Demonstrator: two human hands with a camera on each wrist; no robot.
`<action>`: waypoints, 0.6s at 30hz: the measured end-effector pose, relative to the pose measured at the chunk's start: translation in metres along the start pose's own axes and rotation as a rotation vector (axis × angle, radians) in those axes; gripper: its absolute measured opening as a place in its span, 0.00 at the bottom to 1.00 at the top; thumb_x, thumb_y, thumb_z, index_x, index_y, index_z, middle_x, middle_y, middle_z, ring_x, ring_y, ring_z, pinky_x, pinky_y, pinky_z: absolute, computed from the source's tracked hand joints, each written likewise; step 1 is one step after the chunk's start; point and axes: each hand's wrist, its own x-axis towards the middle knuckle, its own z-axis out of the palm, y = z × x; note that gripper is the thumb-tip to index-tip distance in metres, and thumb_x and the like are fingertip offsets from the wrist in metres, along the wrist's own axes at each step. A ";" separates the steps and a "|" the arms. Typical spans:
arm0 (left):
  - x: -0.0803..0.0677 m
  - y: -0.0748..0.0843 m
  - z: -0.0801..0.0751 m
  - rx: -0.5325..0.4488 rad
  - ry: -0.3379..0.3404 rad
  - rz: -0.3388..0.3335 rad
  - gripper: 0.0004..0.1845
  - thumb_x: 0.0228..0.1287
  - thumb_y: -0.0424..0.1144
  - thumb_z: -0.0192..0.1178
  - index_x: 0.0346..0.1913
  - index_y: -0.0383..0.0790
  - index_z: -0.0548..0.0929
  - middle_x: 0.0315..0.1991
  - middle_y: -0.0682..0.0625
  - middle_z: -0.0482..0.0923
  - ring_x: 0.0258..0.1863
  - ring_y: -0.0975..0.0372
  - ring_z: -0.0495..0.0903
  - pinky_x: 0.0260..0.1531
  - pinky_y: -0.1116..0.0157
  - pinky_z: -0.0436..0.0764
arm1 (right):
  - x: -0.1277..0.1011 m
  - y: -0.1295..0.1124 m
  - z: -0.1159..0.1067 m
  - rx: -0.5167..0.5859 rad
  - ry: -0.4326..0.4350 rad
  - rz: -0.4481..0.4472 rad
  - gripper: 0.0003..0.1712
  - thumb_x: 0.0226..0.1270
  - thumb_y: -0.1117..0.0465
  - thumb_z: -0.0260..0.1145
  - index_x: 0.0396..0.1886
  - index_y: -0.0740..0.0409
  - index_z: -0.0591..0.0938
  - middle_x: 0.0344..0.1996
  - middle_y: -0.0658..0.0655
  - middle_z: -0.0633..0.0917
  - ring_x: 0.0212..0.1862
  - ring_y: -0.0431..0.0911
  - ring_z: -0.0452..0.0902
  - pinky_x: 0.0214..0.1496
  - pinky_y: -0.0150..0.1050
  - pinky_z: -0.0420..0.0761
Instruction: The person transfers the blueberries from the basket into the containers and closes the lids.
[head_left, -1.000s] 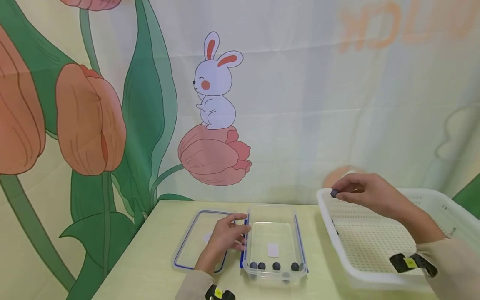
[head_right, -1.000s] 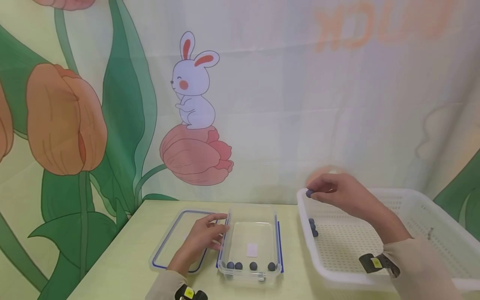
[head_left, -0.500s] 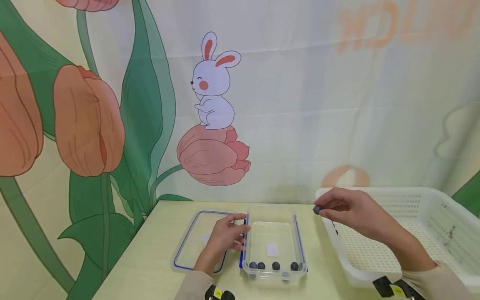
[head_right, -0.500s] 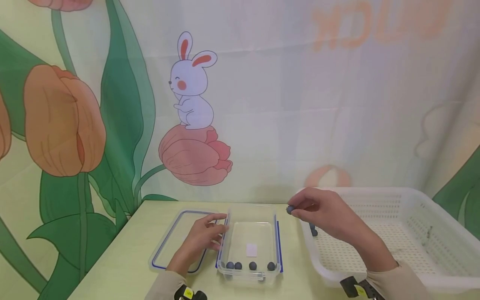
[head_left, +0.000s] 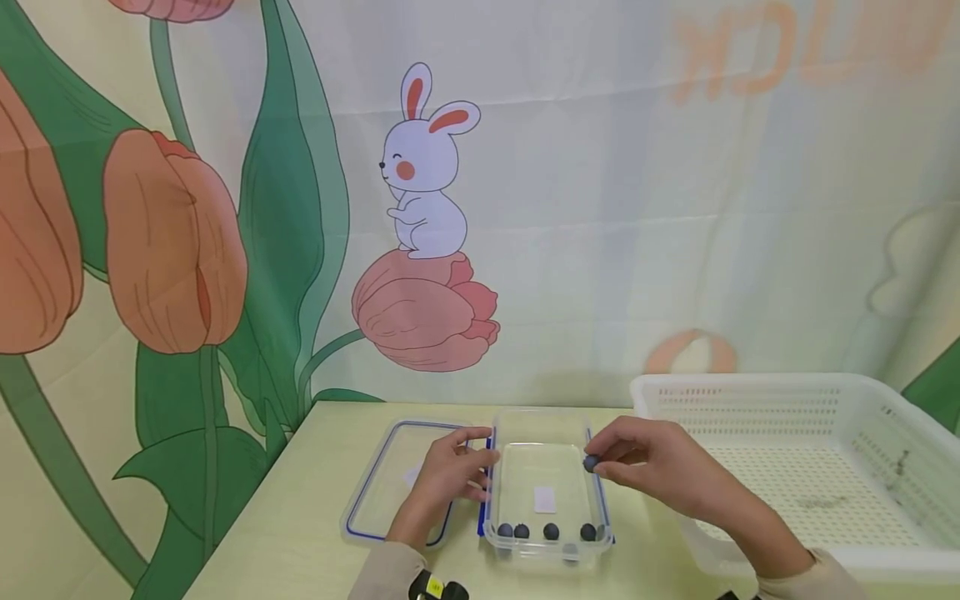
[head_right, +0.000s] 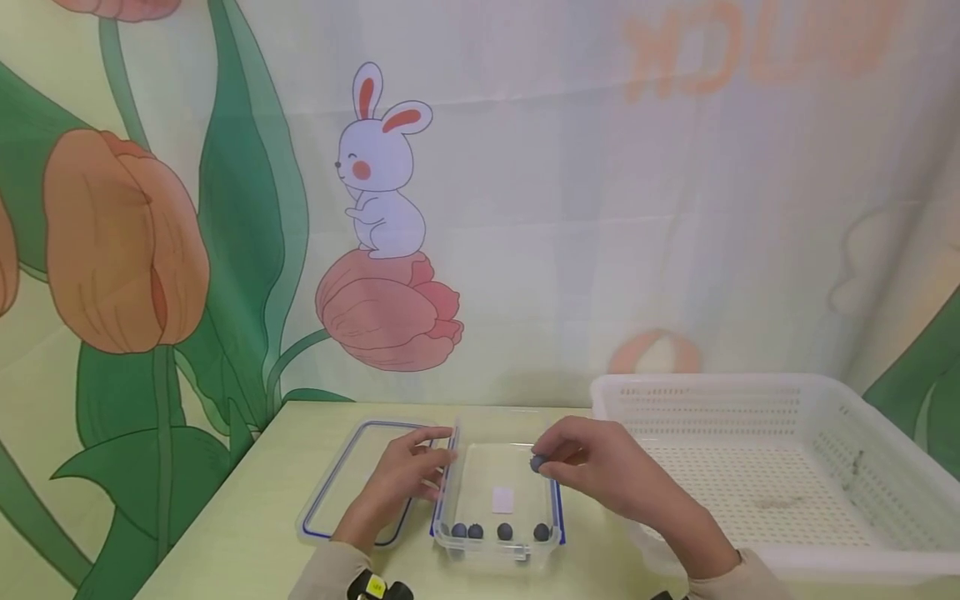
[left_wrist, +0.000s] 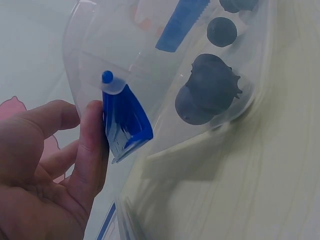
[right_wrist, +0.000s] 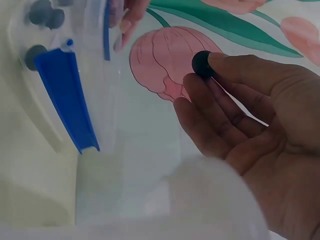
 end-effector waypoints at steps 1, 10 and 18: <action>0.000 0.000 0.000 0.000 0.000 -0.003 0.26 0.70 0.38 0.71 0.69 0.39 0.81 0.37 0.42 0.80 0.26 0.59 0.83 0.26 0.64 0.89 | 0.000 0.001 0.003 0.004 -0.011 -0.009 0.07 0.72 0.63 0.74 0.47 0.54 0.88 0.43 0.48 0.90 0.43 0.43 0.88 0.50 0.38 0.88; 0.001 -0.001 0.000 0.006 0.010 -0.013 0.25 0.71 0.37 0.70 0.68 0.40 0.82 0.35 0.43 0.80 0.26 0.59 0.83 0.26 0.64 0.89 | 0.004 0.004 0.032 -0.003 -0.119 -0.026 0.07 0.70 0.67 0.74 0.45 0.56 0.87 0.39 0.46 0.90 0.40 0.40 0.88 0.49 0.37 0.88; 0.001 -0.001 0.001 0.005 0.007 -0.009 0.25 0.70 0.37 0.71 0.68 0.40 0.82 0.35 0.43 0.79 0.26 0.59 0.82 0.26 0.64 0.89 | 0.002 0.010 0.048 0.012 -0.167 0.062 0.07 0.70 0.67 0.75 0.44 0.55 0.87 0.37 0.45 0.89 0.39 0.39 0.87 0.42 0.34 0.87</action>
